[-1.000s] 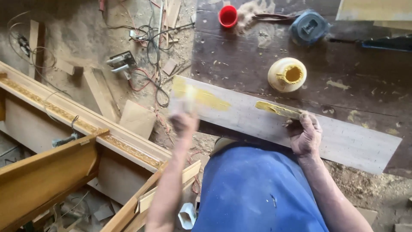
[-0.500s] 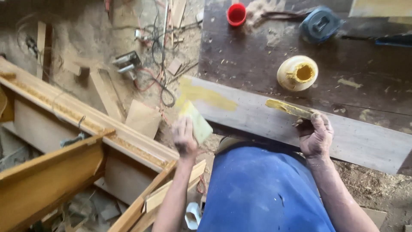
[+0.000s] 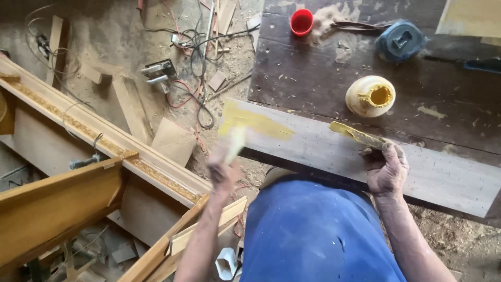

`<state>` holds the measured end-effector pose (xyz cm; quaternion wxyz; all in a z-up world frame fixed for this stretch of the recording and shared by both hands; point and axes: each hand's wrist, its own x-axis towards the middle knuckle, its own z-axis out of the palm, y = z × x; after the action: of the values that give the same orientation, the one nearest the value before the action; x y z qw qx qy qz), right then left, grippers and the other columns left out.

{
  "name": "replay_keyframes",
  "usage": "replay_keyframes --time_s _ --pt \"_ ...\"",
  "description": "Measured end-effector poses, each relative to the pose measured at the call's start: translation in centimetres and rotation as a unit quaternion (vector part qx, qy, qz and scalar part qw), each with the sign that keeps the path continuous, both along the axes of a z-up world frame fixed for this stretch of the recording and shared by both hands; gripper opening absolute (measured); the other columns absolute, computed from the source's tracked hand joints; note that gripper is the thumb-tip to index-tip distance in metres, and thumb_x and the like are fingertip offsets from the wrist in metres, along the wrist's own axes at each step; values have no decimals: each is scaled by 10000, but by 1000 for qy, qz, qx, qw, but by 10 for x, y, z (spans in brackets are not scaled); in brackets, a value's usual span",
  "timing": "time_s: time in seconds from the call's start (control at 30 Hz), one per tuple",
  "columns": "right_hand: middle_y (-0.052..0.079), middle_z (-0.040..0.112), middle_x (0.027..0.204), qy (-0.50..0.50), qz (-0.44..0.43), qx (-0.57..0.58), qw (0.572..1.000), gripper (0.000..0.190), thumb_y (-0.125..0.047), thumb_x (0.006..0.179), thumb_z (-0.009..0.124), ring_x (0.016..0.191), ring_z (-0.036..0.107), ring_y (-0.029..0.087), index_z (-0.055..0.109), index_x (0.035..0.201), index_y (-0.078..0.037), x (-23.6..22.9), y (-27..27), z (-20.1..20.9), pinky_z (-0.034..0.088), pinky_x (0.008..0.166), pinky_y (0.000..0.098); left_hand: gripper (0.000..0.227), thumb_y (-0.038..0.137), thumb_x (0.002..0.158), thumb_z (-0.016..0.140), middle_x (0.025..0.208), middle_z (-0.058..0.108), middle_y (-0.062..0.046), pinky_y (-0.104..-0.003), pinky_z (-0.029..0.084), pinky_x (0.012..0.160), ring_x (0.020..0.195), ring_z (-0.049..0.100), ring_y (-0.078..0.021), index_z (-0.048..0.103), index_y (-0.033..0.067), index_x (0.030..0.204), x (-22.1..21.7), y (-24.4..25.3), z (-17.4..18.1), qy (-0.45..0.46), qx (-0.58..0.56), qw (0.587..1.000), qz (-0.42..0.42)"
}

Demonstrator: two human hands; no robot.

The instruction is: Applying and smoothing yellow wood filler onto a wooden board using a small spreader tool.

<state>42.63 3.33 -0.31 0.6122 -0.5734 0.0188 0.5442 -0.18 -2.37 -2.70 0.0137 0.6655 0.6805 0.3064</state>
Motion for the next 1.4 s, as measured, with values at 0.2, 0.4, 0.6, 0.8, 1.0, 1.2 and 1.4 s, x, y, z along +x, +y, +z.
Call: replay_keyframes --time_s 0.2,0.4,0.6,0.8,1.0,1.2,1.4 --pt "136 768 992 6 1 2 1000 97 -120 1008 693 887 787 271 714 920 -155 -4 3 12 677 823 375 460 74 633 761 1015 727 -170 -493 542 858 912 680 -383 778 62 1092 44 -1 43 9 -63 998 -15" --pt "124 774 993 18 11 18 1000 83 -117 1016 683 893 793 258 717 945 -142 -1 7 7 682 825 362 346 93 979 464 1253 698 -162 -539 371 1136 1219 636 -376 759 79 1160 52 8 22 178 50 982 -42" --pt "134 769 991 14 -4 14 1000 81 -112 1006 697 889 785 286 721 935 -143 -2 3 1 676 834 384 236 86 951 600 1120 740 -154 -480 516 968 1039 710 -374 760 61 1123 39 -22 36 97 71 990 -69" --pt "190 756 1001 14 38 26 999 67 -154 1032 675 872 777 313 736 1020 -127 5 3 -3 694 860 464 150 -18 838 755 733 726 -216 -522 640 612 627 756 -357 612 -30 791 5 44 91 -667 -164 643 338" --pt "193 756 979 26 30 24 999 80 -134 1029 665 857 781 322 736 1001 -108 7 4 -9 693 867 477 63 43 889 703 759 702 -188 -448 534 605 746 734 -371 707 -19 901 -28 -5 36 -111 -62 977 169" --pt "199 756 989 19 39 24 999 74 -137 1021 672 836 777 328 735 1010 -98 8 3 -14 701 840 494 135 37 876 730 948 714 -170 -447 615 700 819 730 -372 711 -24 994 57 -12 26 -12 63 998 -11" --pt "162 766 1016 22 34 15 999 73 -147 1020 685 887 783 325 734 965 -147 14 -2 -20 695 876 496 182 43 826 774 788 722 -230 -468 662 659 675 761 -320 688 -96 907 -1 27 88 -566 -174 705 390"
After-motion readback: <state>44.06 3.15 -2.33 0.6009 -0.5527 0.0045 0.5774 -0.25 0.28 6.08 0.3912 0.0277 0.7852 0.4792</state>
